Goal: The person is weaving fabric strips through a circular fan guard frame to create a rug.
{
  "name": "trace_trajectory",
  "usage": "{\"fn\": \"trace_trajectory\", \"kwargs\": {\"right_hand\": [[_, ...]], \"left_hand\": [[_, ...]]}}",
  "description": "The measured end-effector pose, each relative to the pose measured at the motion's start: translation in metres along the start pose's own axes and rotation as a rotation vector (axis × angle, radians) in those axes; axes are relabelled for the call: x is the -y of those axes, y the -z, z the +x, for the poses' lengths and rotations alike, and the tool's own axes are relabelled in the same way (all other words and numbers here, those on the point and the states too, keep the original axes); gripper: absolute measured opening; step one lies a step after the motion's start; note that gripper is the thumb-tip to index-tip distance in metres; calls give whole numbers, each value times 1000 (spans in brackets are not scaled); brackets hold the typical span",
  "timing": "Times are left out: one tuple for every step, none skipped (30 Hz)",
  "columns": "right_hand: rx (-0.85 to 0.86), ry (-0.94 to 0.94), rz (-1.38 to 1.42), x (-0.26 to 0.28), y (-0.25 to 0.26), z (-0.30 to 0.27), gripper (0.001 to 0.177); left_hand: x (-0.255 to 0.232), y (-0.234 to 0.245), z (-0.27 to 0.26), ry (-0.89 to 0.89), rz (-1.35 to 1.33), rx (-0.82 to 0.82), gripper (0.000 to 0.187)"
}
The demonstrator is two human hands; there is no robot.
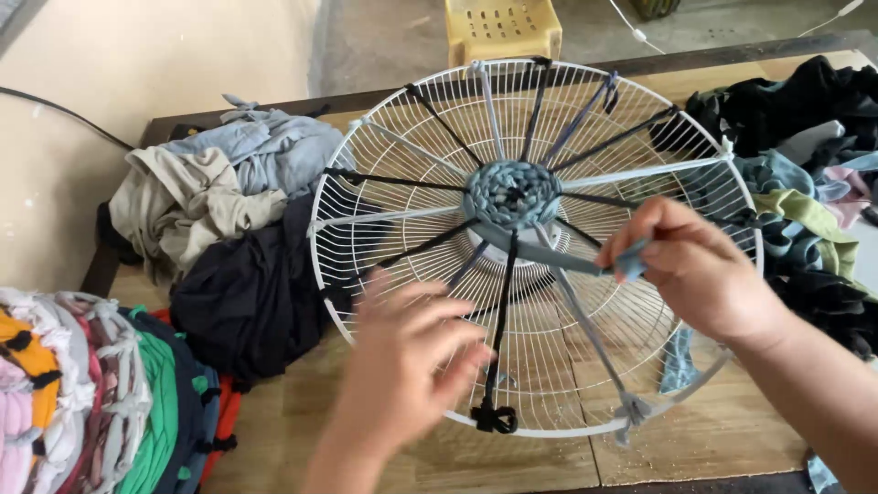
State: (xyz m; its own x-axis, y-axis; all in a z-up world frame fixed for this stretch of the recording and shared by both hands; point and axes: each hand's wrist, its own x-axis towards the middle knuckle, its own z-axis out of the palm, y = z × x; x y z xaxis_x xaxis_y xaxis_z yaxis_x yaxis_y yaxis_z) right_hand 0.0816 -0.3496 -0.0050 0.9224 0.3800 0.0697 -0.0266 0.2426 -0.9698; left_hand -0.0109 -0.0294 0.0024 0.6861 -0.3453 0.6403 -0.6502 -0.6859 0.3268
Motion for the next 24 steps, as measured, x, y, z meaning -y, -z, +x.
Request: {"fn": "trace_trajectory", "kwargs": {"right_hand": [[4, 2, 2, -5, -1, 3, 23], [74, -45, -234, -9, -1, 6, 18], [136, -96, -471, -14, -1, 6, 13], [134, -98, -469, -3, -17, 11, 13], [234, 55, -893, 8, -33, 15, 11], [332, 215, -1315, 19, -50, 20, 11], [331, 216, -1315, 24, -51, 28, 11], [276, 54, -1617, 29, -53, 36, 12], [204, -123, -1911, 34, -53, 44, 17], [200, -123, -1913, 38, -42, 46, 17], [96, 41, -1947, 41, -31, 48, 11], [-7, 208, -1972, 44, -20, 50, 11], [-10, 219, -1974, 44, -18, 46, 11], [25, 324, -1790, 44, -17, 43, 8], [58, 428, -1602, 44, -16, 40, 11], [58, 443, -1604, 49, -31, 36, 11], [109, 533, -1485, 52, -44, 25, 10], [158, 620, -1363, 54, -57, 15, 10], [152, 606, -1363, 47, -62, 6, 10], [229, 613, -1344, 40, -68, -4, 6], [306, 631, -1324, 34, -74, -10, 5], [301, 631, -1325, 29, -72, -17, 5], [384, 625, -1371, 23, -71, -23, 8], [467, 619, -1416, 18, -69, -29, 14]], "left_hand": [[-12, -3, 4, 0, 5, -1, 19], [-24, -7, 7, 131, -32, 284, 35], [-37, -11, 11, 261, -75, 572, 58], [-35, -12, 10, 260, -76, 575, 58], [-33, -14, 8, 352, -109, 722, 59], [-31, -15, 7, 442, -142, 870, 68], [-26, -11, 5, 440, -140, 869, 68], [-22, -7, 2, 360, -177, 840, 67], [-18, -3, 0, 277, -215, 810, 67], [-4, -4, -11, 274, -215, 809, 67], [8, -4, -22, 165, -227, 646, 59], [21, -4, -34, 57, -238, 482, 53], [20, 7, -25, 55, -232, 475, 53], [19, 18, -15, 246, -94, 537, 49], [18, 30, -6, 438, 51, 587, 46], [18, 29, -3, 437, 58, 576, 46], [15, 26, -3, 387, 98, 412, 40], [13, 22, -2, 335, 136, 248, 35], [6, 16, -1, 333, 128, 258, 35], [-2, 10, 0, 237, 77, 204, 31], [-8, 5, 2, 140, 33, 141, 29], [-15, -4, 0, 136, 32, 142, 29], [-23, -13, -3, 94, -58, 233, 28], [-30, -21, -7, 52, -148, 323, 31]]}}
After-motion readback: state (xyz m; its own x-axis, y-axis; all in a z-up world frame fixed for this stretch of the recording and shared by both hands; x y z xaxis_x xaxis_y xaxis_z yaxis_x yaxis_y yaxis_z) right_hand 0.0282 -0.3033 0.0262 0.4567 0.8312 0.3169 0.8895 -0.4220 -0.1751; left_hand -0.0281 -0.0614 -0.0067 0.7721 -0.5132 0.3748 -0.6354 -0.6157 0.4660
